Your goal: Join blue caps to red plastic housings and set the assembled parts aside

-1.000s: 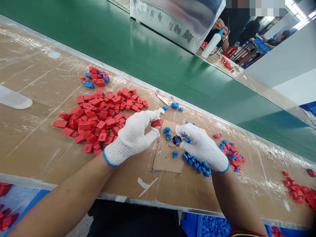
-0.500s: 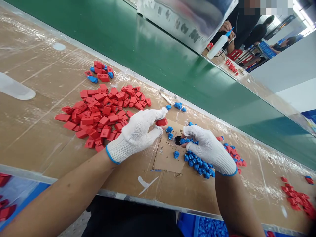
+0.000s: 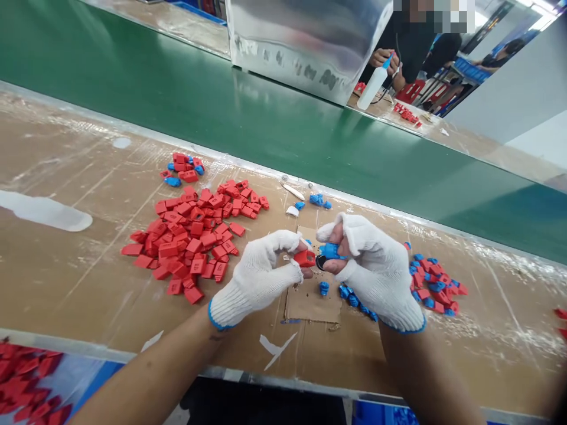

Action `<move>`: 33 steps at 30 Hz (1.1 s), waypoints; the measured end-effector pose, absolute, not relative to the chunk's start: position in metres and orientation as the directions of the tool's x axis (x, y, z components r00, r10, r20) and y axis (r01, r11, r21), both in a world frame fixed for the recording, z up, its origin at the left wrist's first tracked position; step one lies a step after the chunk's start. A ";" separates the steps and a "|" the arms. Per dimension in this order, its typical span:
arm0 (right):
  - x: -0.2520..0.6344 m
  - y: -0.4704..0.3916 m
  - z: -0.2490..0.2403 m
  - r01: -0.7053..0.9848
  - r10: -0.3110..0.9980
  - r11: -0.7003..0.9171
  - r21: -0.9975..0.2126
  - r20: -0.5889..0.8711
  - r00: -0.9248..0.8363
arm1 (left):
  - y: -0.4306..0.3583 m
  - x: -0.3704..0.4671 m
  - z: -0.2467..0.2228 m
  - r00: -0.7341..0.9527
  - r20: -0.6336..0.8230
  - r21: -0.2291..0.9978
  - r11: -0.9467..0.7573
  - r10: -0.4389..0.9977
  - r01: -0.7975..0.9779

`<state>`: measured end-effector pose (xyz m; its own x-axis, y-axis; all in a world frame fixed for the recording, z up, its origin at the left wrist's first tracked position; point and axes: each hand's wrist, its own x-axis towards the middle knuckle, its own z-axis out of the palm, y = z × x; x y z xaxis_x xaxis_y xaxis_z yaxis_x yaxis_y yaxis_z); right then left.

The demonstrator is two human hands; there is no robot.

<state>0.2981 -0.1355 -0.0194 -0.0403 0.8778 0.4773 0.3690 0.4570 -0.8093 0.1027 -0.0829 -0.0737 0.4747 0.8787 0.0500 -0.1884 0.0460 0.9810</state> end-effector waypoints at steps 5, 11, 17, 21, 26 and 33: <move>0.297 -0.132 -0.023 0.312 0.857 0.508 -0.803 0.509 -0.084 | -0.084 0.104 -0.072 0.510 0.029 0.949 0.136 0.860 -0.283; 0.296 -0.132 -0.020 0.376 0.873 0.475 -0.795 0.480 -0.089 | -0.082 0.103 -0.067 0.514 0.078 0.988 0.003 0.854 -0.154; 0.298 -0.129 -0.011 0.461 0.848 0.530 -0.712 0.458 -0.268 | -0.083 0.102 -0.068 0.624 0.035 0.999 -0.003 0.781 -0.052; 0.300 -0.129 -0.010 0.457 0.869 0.493 -0.740 0.396 -0.296 | -0.083 0.100 -0.065 0.649 0.056 0.998 -0.064 0.758 -0.011; 0.302 -0.129 -0.013 0.385 0.878 0.475 -0.791 0.399 -0.264 | -0.083 0.099 -0.063 0.643 0.003 1.000 0.014 0.766 -0.021; 0.274 -0.128 -0.025 0.326 0.805 0.591 -0.738 0.564 -0.184 | -0.089 0.106 -0.087 0.689 0.076 0.978 0.079 0.721 -0.191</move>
<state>0.2743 -0.1281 -0.0249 -0.1840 0.8050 0.5640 0.3259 0.5913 -0.7377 0.1060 -0.0885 -0.0873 0.6892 0.7206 0.0764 -0.1912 0.0792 0.9784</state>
